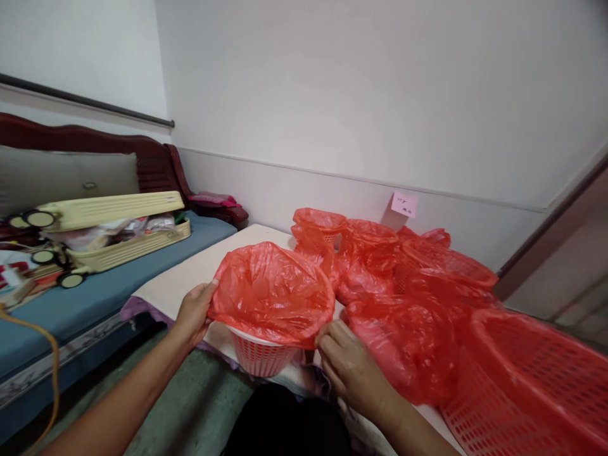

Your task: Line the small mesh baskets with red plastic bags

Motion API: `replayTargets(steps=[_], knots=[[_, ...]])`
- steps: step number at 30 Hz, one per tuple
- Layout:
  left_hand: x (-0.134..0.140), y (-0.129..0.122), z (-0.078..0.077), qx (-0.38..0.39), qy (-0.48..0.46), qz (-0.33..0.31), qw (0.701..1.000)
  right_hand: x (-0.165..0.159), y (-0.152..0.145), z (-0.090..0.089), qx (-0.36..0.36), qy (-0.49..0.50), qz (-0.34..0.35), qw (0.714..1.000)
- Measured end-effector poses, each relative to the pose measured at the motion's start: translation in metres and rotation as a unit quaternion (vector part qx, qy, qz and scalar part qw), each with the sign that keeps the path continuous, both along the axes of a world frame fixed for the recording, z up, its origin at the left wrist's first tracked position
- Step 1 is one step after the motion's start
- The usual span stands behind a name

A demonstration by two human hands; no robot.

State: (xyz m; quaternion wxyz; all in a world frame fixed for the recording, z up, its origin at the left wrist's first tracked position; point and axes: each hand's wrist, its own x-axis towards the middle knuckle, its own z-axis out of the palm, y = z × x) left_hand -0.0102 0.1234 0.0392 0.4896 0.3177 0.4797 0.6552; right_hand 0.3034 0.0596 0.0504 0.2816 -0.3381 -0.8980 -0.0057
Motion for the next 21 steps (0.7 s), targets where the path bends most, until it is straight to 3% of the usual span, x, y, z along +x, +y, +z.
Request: replayTargets(steps=[7, 11, 16, 18, 21], knots=[[-0.001, 0.006, -0.01, 0.027, 0.014, 0.005, 1.0, -0.007, -0.001, -0.016, 0.067, -0.046, -0.009, 0.997], [-0.003, 0.009, -0.017, 0.041, 0.025, 0.008, 0.999, -0.009, 0.003, -0.025, 0.027, -0.056, -0.056, 0.997], [-0.003, 0.006, -0.019, 0.041, 0.022, 0.01, 0.999, -0.005, -0.007, -0.016, -0.077, -0.058, -0.084, 0.992], [-0.001, 0.005, -0.018, 0.04, 0.015, 0.008, 0.999, -0.003, -0.015, -0.01, -0.069, -0.041, -0.081, 0.994], [0.001, 0.003, -0.017, 0.038, 0.002, 0.0, 0.999, -0.004, -0.025, 0.0, 0.007, 0.008, -0.072, 0.997]])
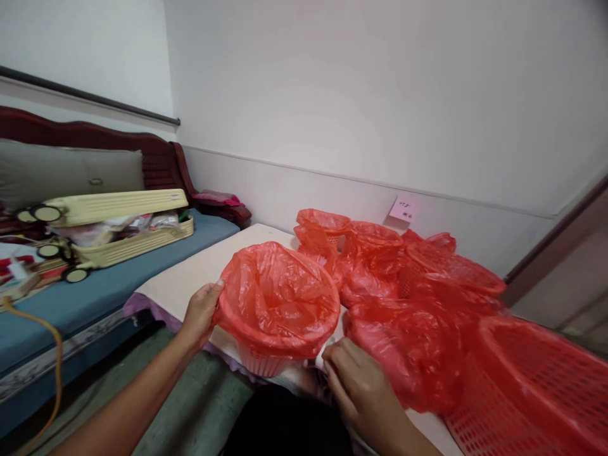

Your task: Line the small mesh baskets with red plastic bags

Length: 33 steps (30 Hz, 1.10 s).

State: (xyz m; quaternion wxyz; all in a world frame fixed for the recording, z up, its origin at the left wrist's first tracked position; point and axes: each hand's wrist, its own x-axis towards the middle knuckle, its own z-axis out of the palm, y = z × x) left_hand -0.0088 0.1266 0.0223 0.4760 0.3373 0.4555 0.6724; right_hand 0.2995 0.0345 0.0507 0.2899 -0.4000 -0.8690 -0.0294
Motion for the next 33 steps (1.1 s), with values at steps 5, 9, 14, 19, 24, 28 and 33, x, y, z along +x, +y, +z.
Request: replayTargets(steps=[5, 9, 14, 19, 24, 28, 33], knots=[[0.009, -0.008, 0.006, -0.002, -0.02, -0.017, 1.0, -0.018, 0.007, 0.008, 0.109, -0.025, 0.029, 0.993], [0.012, -0.013, 0.007, -0.001, -0.027, -0.022, 0.999, -0.029, 0.027, -0.001, 0.1, -0.022, 0.035, 0.994], [-0.001, -0.014, -0.008, -0.034, -0.015, -0.005, 0.999, -0.029, 0.032, -0.01, 0.082, 0.002, 0.041, 0.996], [-0.02, -0.026, -0.017, -0.083, 0.004, 0.046, 0.995, -0.027, 0.018, -0.012, 0.08, 0.006, 0.034, 0.996], [-0.018, -0.056, 0.006, -0.021, 0.034, 0.101, 0.994, -0.026, 0.007, -0.018, 0.077, 0.029, 0.034, 0.996], [-0.004, -0.066, 0.015, -0.033, 0.082, 0.022, 0.996, -0.028, 0.002, -0.021, 0.083, 0.038, 0.042, 0.995], [0.009, -0.062, 0.007, -0.074, 0.047, -0.072, 0.994, -0.027, -0.001, -0.024, 0.081, 0.033, 0.04, 0.995]])
